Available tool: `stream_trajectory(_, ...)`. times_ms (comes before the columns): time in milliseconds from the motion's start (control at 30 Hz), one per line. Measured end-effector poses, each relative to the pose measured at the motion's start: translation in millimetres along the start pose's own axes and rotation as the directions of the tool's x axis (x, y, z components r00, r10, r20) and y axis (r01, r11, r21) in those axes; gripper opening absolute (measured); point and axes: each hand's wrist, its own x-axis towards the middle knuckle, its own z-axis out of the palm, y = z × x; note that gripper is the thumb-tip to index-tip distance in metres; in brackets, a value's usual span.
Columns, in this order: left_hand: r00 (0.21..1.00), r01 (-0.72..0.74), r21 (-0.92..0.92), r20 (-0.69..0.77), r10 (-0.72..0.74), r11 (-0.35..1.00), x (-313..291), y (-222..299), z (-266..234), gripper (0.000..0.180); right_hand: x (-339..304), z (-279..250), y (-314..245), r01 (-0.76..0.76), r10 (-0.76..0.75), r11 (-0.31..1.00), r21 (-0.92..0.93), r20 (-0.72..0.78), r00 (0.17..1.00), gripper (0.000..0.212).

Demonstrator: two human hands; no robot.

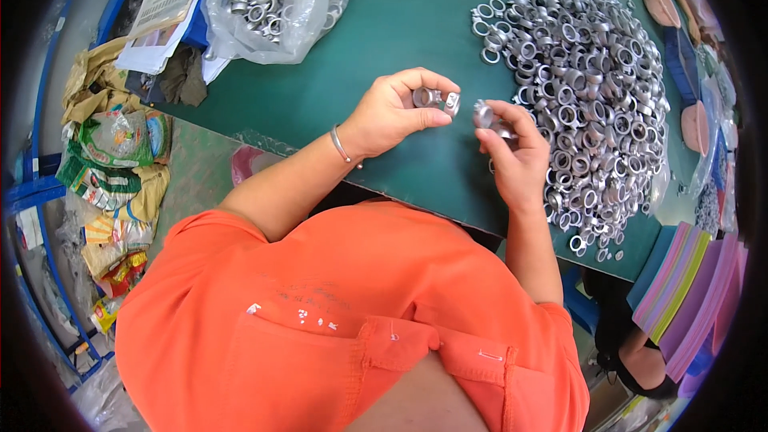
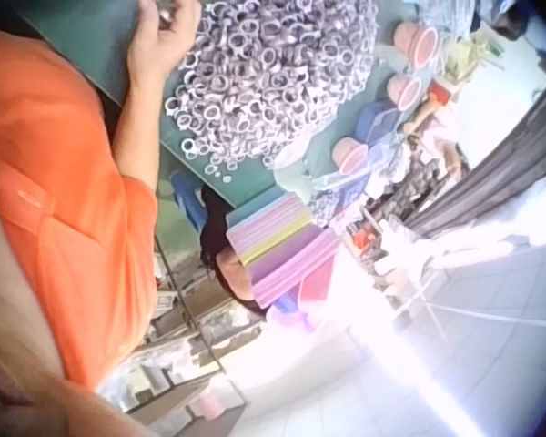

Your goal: The person picks up small circular metal components from a large pile and joins them together by hand, placing the assembled units into a small pink container.

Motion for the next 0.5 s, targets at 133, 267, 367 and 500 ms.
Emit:
stream_trajectory(133,0.994,-0.013,-0.191,0.101,0.033,0.981,-5,1,1,0.031,-5,-4,2,-0.189,0.081,0.794,0.577,0.208,0.975,0.032)
stream_trajectory(267,0.978,0.031,-0.386,0.201,0.051,0.922,-7,1,8,0.031,-8,-2,4,-0.337,0.029,0.497,0.8,0.373,0.927,0.039)
stream_trajectory(367,0.976,0.082,-0.437,0.219,0.018,0.896,-8,0,12,0.031,-11,-1,8,-0.441,-0.004,0.292,0.849,0.462,0.887,0.041)
stream_trajectory(500,0.961,0.137,-0.44,0.275,-0.012,0.887,-12,0,14,0.029,-13,1,9,-0.472,-0.042,0.233,0.851,0.493,0.869,0.04)
